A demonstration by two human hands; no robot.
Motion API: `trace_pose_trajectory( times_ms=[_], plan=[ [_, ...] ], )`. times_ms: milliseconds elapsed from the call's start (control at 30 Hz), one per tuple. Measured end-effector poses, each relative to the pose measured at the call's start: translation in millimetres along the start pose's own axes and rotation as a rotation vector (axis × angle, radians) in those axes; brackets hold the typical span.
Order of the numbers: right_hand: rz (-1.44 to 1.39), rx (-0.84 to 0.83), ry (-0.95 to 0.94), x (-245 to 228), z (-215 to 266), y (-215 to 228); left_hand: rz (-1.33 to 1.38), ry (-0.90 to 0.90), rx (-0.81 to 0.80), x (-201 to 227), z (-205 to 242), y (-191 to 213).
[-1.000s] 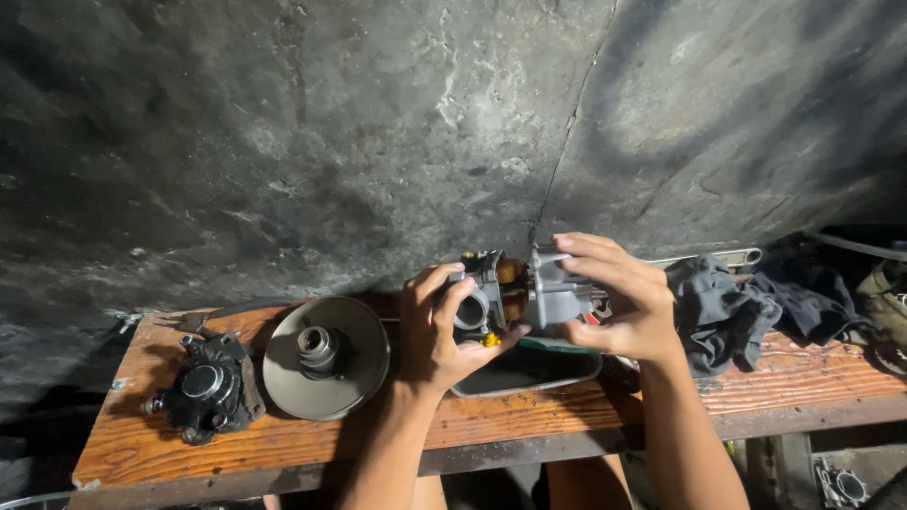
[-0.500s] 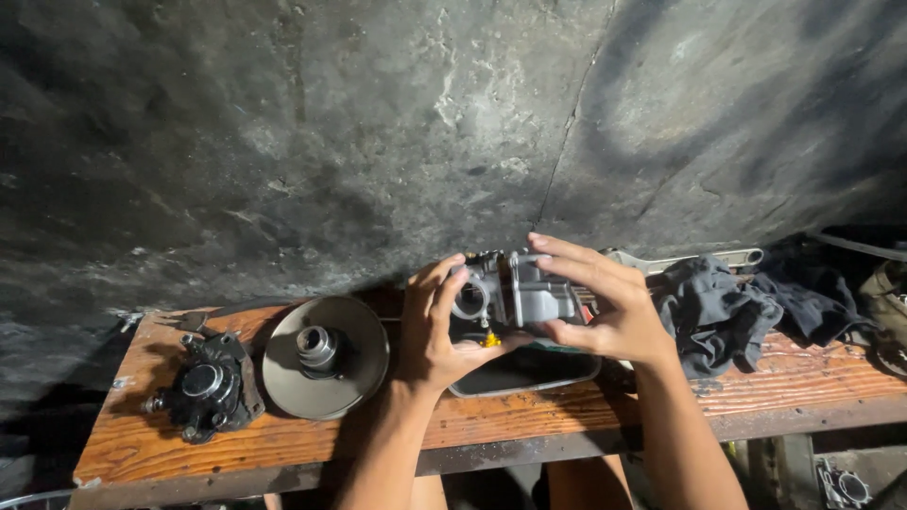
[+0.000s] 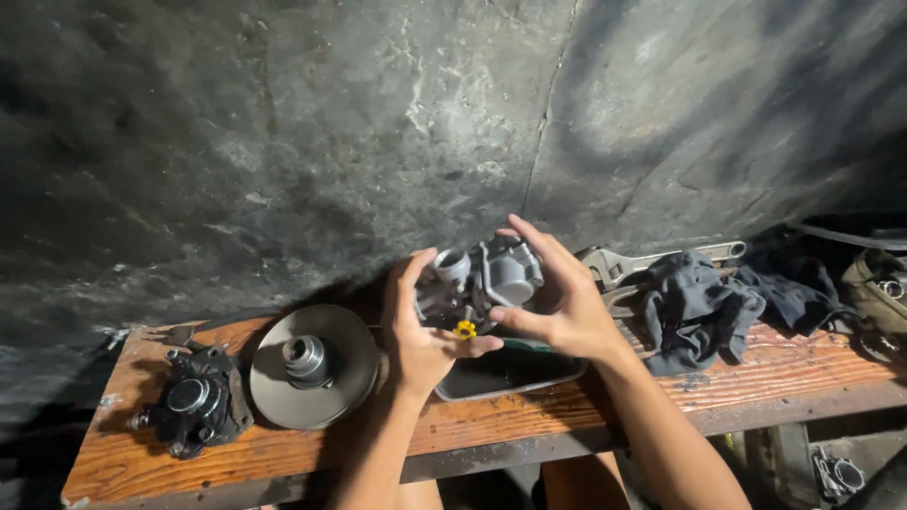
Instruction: The person cleans a mechanical part with a cloth, then assembles it with another component. They use a screwdriver to tighten screws on the assembled unit and finish by wiping it with a cloth.
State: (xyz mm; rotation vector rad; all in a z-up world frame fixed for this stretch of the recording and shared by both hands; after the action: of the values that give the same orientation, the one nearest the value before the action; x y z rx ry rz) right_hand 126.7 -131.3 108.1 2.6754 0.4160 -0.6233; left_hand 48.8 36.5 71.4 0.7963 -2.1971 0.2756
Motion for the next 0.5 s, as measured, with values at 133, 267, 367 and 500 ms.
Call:
trace_pose_trajectory(
  times_ms=[133, 267, 367, 500],
  plan=[
    [-0.038, 0.070, -0.101, 8.4, 3.6, 10.3, -0.077, -0.029, -0.076, 24.4, -6.7, -5.6],
    [-0.205, 0.130, -0.260, 31.0, 14.1, 14.7, -0.090, 0.026, -0.021, 12.6, 0.9, -11.1],
    [-0.378, 0.149, -0.365, 32.7, 18.3, 12.9, -0.043, 0.121, 0.031, 2.9, 2.8, -8.2],
    [-0.510, 0.201, -0.405, 31.9, 15.7, 16.0, 0.011, 0.198, 0.055, -1.3, 1.2, -2.1]
  ],
)
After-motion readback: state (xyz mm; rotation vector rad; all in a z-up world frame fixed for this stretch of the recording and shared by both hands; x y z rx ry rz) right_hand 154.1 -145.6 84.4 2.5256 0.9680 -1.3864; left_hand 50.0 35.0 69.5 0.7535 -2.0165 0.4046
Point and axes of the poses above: each hand's wrist, its own z-axis away from the middle knuckle, its own y-axis out of the back of the hand, x = y × z, the point moved 9 cm from there along -z, towards the middle knuckle, and after that the axes turned 15 degrees about y, right-handed, at the moved point
